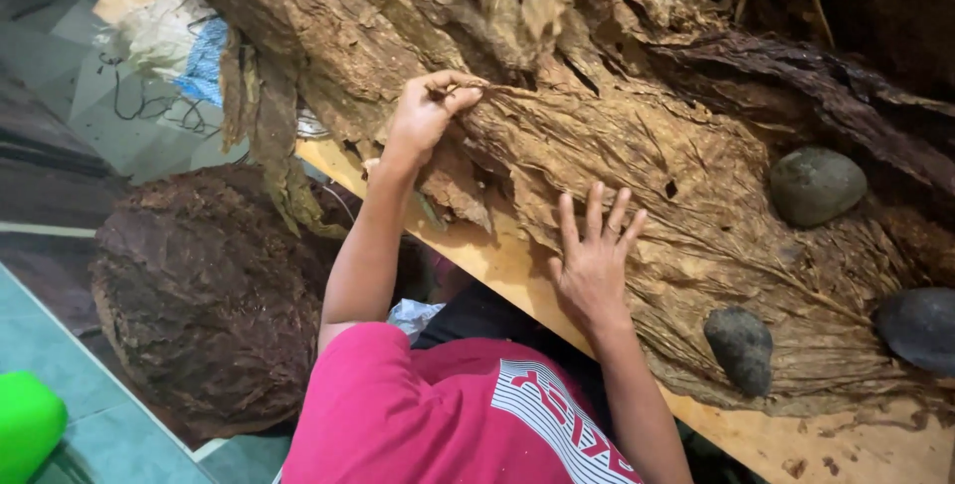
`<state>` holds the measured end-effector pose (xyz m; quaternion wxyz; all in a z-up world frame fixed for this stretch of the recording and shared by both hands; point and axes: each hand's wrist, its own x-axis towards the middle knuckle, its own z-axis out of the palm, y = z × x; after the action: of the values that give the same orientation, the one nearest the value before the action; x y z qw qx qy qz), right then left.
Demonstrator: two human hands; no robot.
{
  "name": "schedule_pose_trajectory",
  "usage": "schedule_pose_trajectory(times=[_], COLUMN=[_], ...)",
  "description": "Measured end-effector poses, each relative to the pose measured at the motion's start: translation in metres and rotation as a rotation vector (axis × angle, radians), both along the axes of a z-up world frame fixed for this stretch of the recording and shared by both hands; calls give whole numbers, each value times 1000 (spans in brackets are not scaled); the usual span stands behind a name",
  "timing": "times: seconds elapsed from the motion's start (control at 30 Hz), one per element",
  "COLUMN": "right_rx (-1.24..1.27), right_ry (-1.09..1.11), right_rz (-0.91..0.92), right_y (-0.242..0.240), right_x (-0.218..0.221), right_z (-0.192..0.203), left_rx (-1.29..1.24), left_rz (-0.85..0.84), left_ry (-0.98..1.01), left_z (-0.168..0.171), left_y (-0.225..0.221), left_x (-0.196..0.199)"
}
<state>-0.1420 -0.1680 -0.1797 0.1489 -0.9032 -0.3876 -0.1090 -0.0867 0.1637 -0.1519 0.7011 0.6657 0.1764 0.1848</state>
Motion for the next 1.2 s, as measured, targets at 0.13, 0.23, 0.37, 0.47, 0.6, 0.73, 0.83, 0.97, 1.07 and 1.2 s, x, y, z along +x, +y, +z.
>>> schedule_pose_trajectory(times=[0.13,0.23,0.37,0.47,0.6,0.73,0.83,0.97,1.07,1.2], right_rx=[5,-30,-128,-61,-71,-61,-34,194,517,779], right_ry=[-41,-27,48,41,42,61,102,88,14,-52], right_rz=[47,80,117,76,67,62,75,87,70,249], right_y=[-5,-4,-9,-5,-1,-2,-3,-14,-12,4], right_x=[0,-5,-2,-3,-7,-7,-8,0,1,-1], right_z=[-9,-18,-16,-25,-14,-10,-5,5,35,80], left_rx=[-95,-80,52,125,211,450,509,801,816,1050], left_rz=[-44,-78,-328,-322,-498,-680,-712,-751,-826,-875], left_ry=[-8,-49,-46,9,16,-52,3,-212,-343,-195], left_z=[30,35,57,46,94,77,94,89,114,155], left_y=[-1,2,14,19,17,33,22,6,-39,-98], left_x=[-2,-2,-15,-24,-41,-40,-52,-58,-85,-111])
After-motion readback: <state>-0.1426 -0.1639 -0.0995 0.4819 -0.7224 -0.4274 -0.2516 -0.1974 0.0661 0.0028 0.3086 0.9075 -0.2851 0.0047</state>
